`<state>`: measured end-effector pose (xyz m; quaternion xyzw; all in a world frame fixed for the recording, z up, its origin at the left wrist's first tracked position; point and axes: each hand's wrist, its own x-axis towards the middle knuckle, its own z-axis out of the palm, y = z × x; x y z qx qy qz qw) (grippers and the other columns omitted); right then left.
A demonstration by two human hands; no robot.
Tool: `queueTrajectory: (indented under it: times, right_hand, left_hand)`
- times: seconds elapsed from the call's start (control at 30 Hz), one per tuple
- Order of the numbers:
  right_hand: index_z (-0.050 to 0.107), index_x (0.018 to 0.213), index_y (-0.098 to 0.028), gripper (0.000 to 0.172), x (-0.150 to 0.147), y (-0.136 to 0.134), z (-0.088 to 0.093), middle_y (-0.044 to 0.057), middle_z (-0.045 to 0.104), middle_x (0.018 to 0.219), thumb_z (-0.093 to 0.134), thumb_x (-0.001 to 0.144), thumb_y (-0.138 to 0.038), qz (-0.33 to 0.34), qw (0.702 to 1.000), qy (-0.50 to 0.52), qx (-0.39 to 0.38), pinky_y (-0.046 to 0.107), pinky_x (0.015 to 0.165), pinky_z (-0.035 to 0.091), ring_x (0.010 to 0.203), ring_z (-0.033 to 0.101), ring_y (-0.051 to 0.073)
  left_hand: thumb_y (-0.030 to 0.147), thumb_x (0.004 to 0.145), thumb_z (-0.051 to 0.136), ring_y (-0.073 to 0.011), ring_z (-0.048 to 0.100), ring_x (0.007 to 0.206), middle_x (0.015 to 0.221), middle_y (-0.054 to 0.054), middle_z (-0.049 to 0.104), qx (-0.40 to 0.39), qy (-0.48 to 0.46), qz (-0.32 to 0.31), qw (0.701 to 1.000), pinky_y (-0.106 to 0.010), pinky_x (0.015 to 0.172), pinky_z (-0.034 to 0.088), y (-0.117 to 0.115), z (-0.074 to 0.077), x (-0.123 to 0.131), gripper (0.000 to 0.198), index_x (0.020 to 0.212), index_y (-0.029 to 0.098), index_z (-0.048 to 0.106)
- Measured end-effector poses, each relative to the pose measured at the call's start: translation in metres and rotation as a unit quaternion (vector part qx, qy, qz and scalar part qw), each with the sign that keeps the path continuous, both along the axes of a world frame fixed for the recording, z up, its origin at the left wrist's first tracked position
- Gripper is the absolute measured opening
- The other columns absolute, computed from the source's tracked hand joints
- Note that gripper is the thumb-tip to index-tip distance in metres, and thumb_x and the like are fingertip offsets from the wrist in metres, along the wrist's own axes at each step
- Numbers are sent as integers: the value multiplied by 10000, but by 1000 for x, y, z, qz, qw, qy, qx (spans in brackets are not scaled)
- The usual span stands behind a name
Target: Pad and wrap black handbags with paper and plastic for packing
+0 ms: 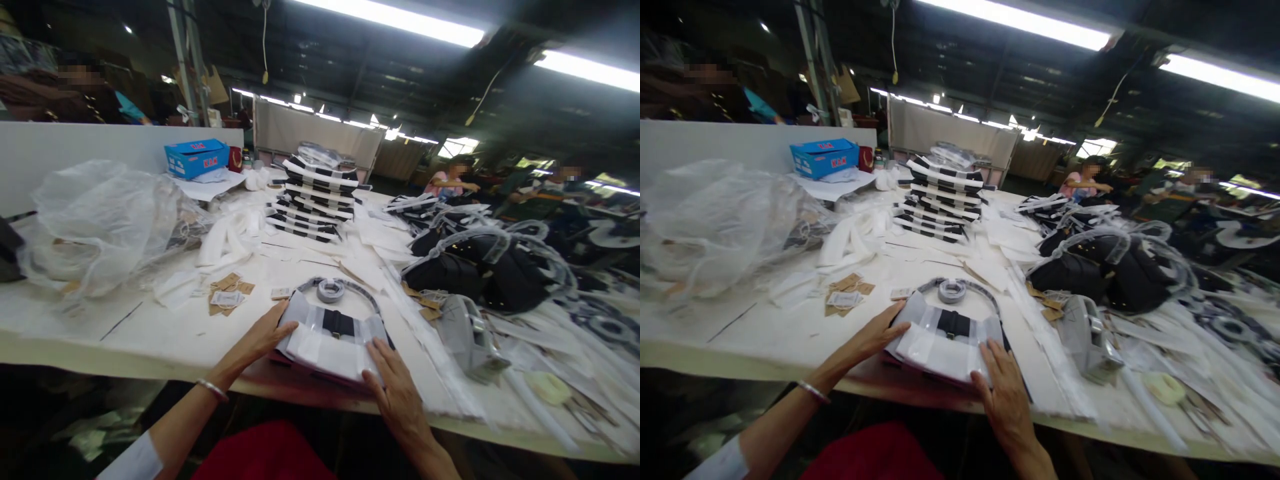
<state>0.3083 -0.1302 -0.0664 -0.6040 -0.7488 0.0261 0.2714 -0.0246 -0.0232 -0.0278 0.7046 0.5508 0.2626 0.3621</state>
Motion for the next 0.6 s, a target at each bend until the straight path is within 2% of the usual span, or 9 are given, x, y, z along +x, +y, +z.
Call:
queueTrajectory:
  times: [0.07,0.17,0.23,0.3,0.37,0.43,0.53,0.6]
  right_hand:
    - [563,1366,-257,476,-2,2,-5,87,524,1448,509,943,-468,-4,1000,2,10,543,1141,332,1344,470,307]
    - [589,1334,-247,477,-4,2,2,88,547,1426,516,930,-488,-12,999,50,11,525,1138,347,1332,484,300]
    - [597,1314,-219,514,-3,-5,12,99,555,1414,523,907,-525,-51,991,122,8,503,1128,369,1326,487,298]
    - [630,1247,-200,550,2,-18,22,106,609,1343,544,864,-585,-130,968,215,-5,475,1083,426,1269,536,304]
    - [681,1102,-188,561,9,-36,28,102,703,1157,582,803,-652,-220,921,317,-44,441,974,510,1109,635,307]
    - [695,948,-171,563,13,-52,29,91,744,930,636,739,-690,-274,854,428,-109,402,813,570,897,698,289]
    - [676,851,-149,561,4,-66,23,86,732,756,757,638,-662,-263,738,577,-233,346,613,573,700,712,258]
    - [674,888,-137,596,-10,-68,20,103,739,775,835,566,-613,-228,664,641,-311,332,591,568,702,723,259]
  left_hand:
    - [454,801,545,-313,419,1384,1486,-171,457,-4,-2,-1,1000,-440,1171,281,-1,3,2,690,1392,107,465]
    - [451,790,563,-324,439,1367,1465,-157,488,5,-16,-9,1000,-450,1162,299,-1,11,3,696,1394,119,468]
    - [457,796,564,-324,463,1345,1442,-142,518,13,-32,-17,999,-447,1153,318,-3,14,1,687,1393,129,474]
    - [491,811,553,-323,475,1333,1430,-133,533,12,-42,-25,999,-438,1149,330,-6,14,-4,687,1394,134,478]
    - [541,822,544,-322,466,1340,1441,-131,521,-2,-43,-29,999,-438,1154,324,-7,11,-10,718,1409,137,461]
    - [580,809,555,-322,439,1363,1472,-144,483,-26,-39,-24,999,-448,1167,302,-7,5,-15,783,1434,127,424]
    - [618,749,603,-338,399,1389,1507,-185,421,-70,-52,-2,996,-475,1177,276,-5,-4,-20,920,1460,87,362]
    - [632,698,645,-352,376,1401,1525,-208,381,-95,-79,12,992,-484,1179,270,-7,-6,-19,1009,1470,63,330]
